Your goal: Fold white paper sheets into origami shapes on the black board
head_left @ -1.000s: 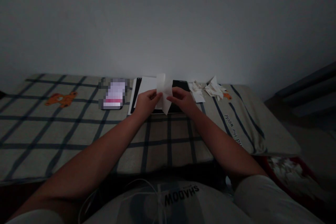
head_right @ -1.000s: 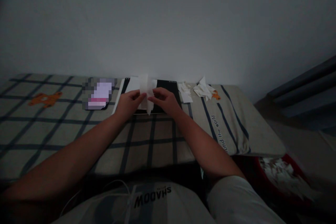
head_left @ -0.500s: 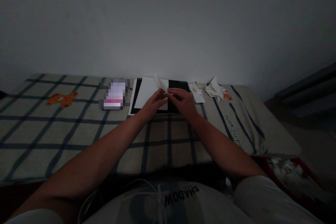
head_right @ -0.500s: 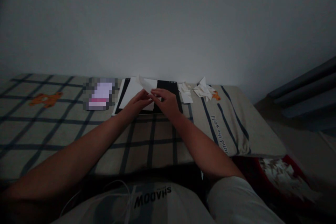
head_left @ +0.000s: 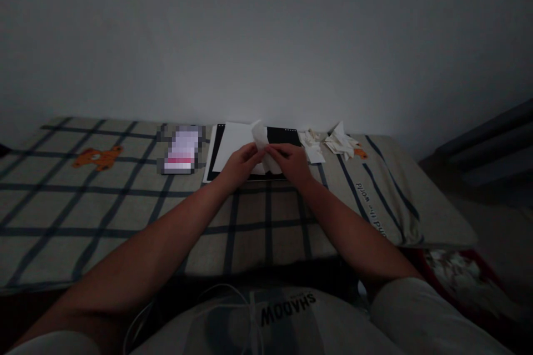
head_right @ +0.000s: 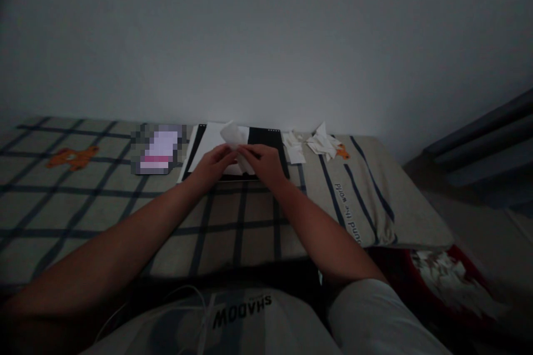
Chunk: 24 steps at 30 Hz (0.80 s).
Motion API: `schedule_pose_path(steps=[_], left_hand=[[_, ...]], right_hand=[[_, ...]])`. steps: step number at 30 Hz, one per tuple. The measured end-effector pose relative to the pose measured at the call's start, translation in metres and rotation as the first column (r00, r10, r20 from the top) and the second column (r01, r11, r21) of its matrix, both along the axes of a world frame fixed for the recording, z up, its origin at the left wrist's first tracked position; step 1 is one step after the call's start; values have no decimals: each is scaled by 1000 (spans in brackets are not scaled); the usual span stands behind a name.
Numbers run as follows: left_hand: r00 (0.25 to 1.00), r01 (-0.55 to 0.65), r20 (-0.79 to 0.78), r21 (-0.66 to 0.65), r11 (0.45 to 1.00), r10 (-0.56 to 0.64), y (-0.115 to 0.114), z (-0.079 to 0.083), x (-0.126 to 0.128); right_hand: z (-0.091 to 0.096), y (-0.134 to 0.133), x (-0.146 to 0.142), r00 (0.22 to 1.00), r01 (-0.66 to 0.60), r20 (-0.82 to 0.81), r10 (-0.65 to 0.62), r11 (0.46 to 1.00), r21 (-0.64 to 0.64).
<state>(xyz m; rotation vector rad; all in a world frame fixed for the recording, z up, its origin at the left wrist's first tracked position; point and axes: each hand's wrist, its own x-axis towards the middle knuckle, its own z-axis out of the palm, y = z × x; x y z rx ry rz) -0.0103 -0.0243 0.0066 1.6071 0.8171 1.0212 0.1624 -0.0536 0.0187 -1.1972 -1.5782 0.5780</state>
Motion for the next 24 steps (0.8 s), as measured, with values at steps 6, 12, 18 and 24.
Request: schedule_pose_path(steps=[6,12,18,24], left_hand=[[994,-88,-60,-23,996,87,-1,0,-1],[995,-33,88,-200,979,52,-2,0,0],[990,10,139,-324,946,37,2,-7,-2],[987,-51,130,-316,947,96,4,-3,-3]], right_hand=[[-3,7,-1,997,26,-71,-32,997,-72],[-6,12,-1,946,-110,-325,24,962,-251],[-5,10,5,964,-99,-267,3,933,-345],[-6,11,5,928,-163,-372,7,906,-390]])
